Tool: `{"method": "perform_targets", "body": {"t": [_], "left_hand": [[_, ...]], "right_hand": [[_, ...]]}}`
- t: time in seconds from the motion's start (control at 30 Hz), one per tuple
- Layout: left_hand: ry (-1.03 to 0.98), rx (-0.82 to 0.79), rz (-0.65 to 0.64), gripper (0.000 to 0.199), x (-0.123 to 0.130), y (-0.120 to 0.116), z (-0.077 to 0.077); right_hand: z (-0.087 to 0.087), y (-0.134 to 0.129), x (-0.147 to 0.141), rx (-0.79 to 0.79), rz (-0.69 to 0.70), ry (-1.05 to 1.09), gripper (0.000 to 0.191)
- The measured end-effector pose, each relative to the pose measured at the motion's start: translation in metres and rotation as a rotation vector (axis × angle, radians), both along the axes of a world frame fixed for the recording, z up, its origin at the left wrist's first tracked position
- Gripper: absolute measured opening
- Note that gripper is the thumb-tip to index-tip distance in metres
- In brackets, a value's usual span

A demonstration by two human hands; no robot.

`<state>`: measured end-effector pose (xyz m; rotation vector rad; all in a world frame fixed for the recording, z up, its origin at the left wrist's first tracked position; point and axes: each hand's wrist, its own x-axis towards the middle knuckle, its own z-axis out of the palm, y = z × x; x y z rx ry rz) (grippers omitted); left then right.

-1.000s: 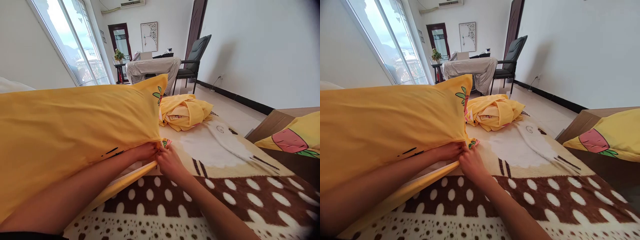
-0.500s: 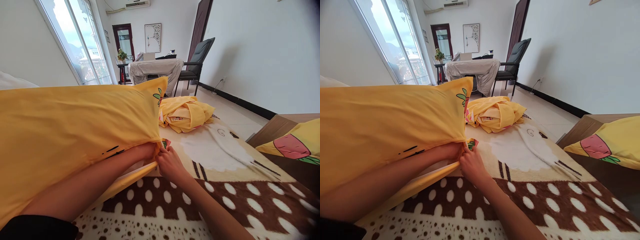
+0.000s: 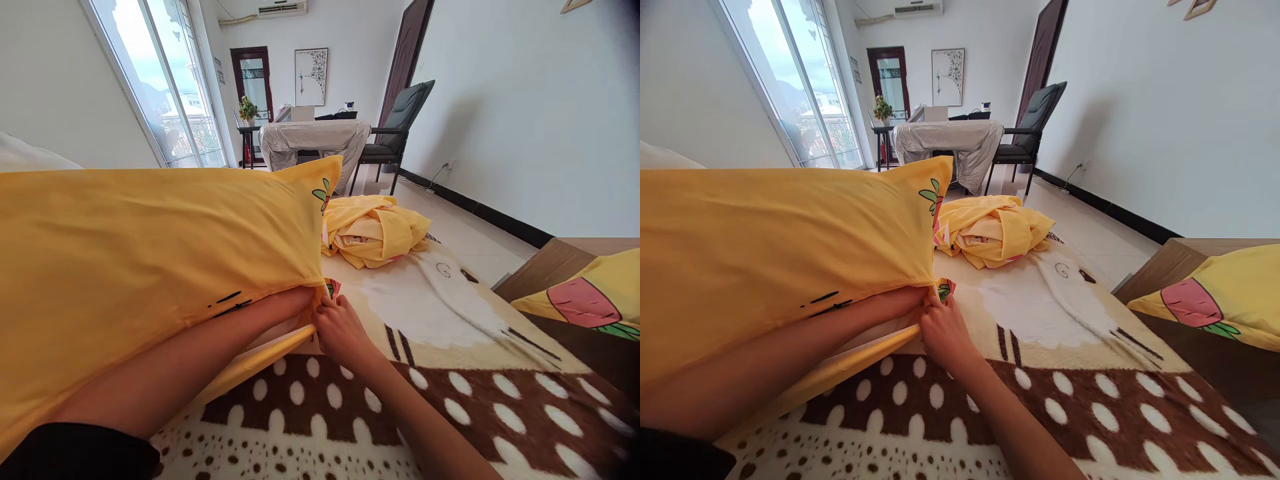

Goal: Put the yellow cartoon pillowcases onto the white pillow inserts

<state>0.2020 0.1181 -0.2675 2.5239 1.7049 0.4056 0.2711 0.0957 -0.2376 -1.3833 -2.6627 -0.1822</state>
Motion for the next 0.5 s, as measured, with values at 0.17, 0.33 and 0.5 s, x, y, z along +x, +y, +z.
{"method": "perform_targets", "body": {"t": [0.17, 0.33, 0.5], "left_hand": [[-0.012, -0.007, 0.079, 0.038, 0.001, -0.010, 0.004], [-0.029, -0.006, 0.108, 0.038, -0.002, -0.017, 0.007], [-0.044, 0.013, 0.052, 0.042, -0.002, -0.022, 0.006]], "right_hand": [[-0.006, 0.002, -0.002, 0.056, 0.042, -0.012, 0.014], [-0.012, 0.006, -0.002, 0.056, 0.106, -0.053, 0.017], [-0.016, 0.005, -0.004, 0.025, 0.080, -0.065, 0.016]]}}
